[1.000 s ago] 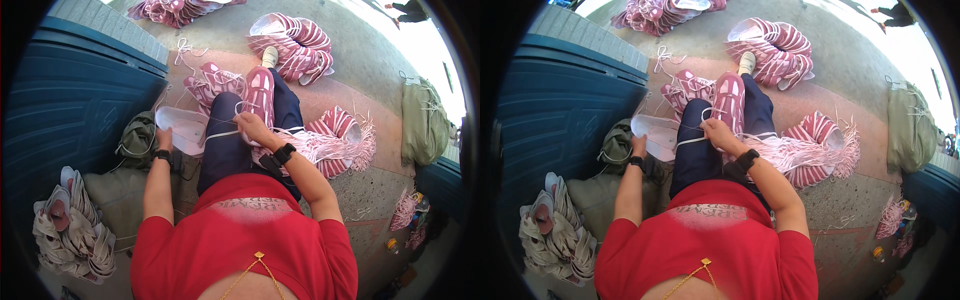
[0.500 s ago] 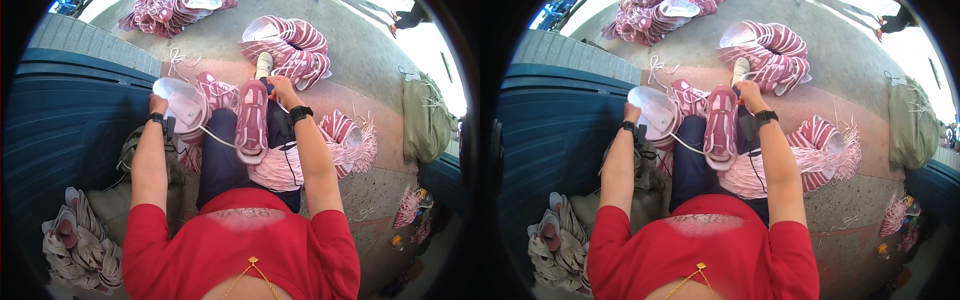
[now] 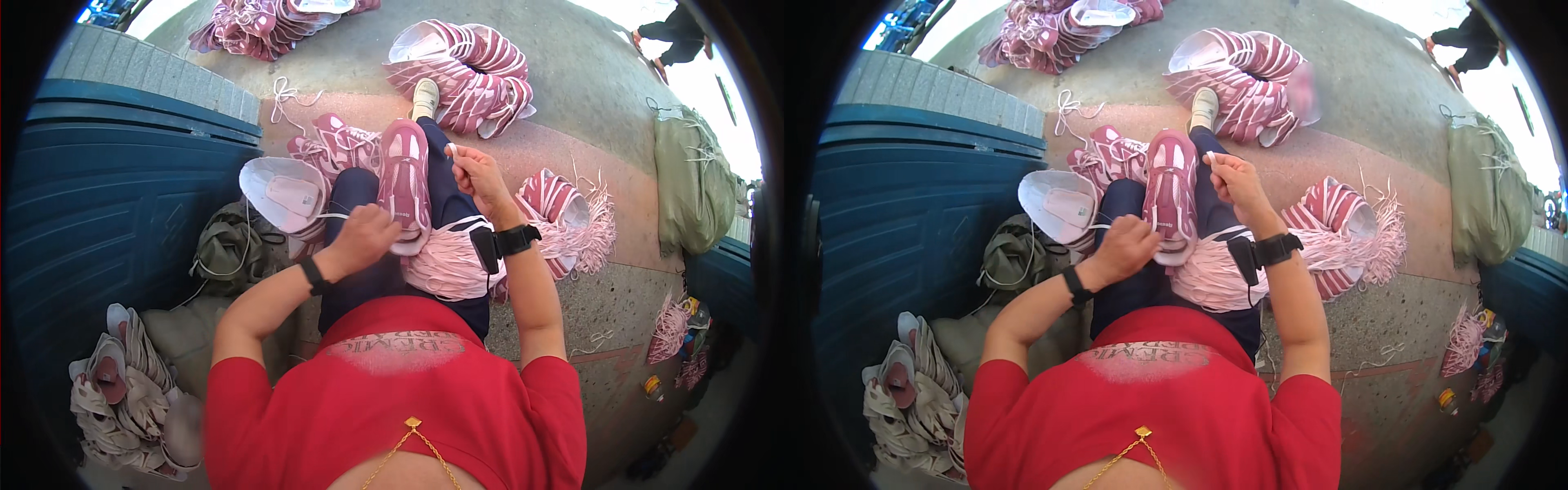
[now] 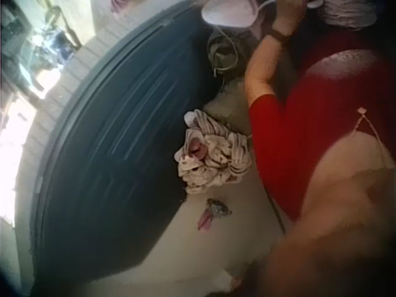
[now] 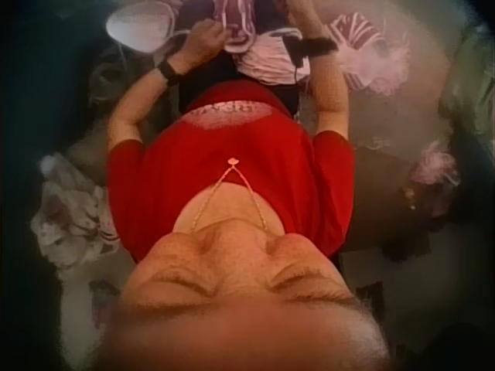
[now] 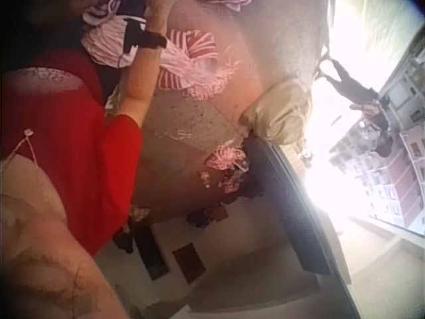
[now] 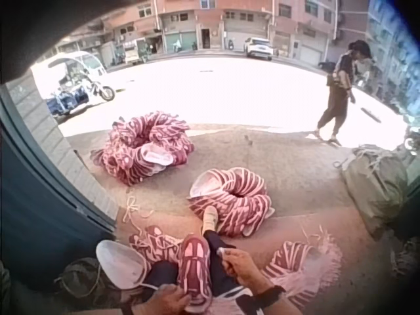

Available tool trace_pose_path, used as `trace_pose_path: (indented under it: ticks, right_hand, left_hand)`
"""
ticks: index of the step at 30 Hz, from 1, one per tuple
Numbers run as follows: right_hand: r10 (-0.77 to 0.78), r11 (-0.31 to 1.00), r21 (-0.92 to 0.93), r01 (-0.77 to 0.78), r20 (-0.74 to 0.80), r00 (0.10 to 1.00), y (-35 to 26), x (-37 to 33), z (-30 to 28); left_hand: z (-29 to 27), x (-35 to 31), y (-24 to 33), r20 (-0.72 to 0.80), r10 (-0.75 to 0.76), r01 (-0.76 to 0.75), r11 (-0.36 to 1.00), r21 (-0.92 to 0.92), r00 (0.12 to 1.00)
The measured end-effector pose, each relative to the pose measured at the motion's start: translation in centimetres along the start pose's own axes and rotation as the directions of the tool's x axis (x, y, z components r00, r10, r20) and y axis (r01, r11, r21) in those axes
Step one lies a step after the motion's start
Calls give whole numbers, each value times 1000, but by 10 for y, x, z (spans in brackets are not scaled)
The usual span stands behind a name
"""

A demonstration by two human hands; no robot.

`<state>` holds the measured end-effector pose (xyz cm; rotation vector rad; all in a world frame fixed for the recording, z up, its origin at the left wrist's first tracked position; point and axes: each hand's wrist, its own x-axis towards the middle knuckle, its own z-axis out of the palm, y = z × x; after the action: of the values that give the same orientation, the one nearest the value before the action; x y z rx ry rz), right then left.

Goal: The person sits on the ground and threads a long pink shoelace through the eyelets of a pink sneaker. They pull the lace through repeatedly to secure it, handling the shoe and the lace with both hands.

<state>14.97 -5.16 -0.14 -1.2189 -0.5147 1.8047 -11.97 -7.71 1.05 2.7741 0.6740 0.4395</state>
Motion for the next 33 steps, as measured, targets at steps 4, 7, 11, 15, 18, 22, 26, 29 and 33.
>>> trace_pose_path:
  ticks: [4, 7, 11, 15, 18, 22, 26, 29, 33]
  right_hand:
    - [-82, 978, 181, 106, -134, 988, -8, -38, 24]
    - [-112, 972, 194, 135, -127, 986, -9, -56, 13]
    - [-111, 990, 74, 118, -101, 989, -7, -71, 4]
    - [-37, 999, -31, 35, -41, 998, 12, -66, 4]
    - [-91, 974, -220, 58, -141, 986, 37, -49, 16]
    - [-48, 964, -265, 15, -119, 992, 40, -50, 16]
    - [-128, 937, -340, 84, -107, 986, 41, -39, 18]
    - [-79, 953, -299, 57, -61, 995, 46, -25, 20]
    - [90, 967, -236, -100, -54, 994, 31, -26, 29]
  left_hand:
    - [21, 24, 11, 94, 14, -35, 975, 219, 995]
    - [24, 32, 16, 115, 56, -88, 952, 292, 992]
    - [27, 31, 27, 186, 173, -231, 906, 355, 967]
    - [34, 39, 43, 257, 158, -258, 869, 422, 953]
    - [37, 30, 39, 183, 147, -209, 894, 397, 972]
    - [8, 29, 31, 25, 74, -78, 985, 153, 997]
    - [-1, 31, -13, 73, -263, 264, 965, -6, 962]
    - [10, 39, -50, 100, -409, 419, 900, -121, 907]
    - [28, 57, -68, -15, -329, 329, 944, -1, 944]
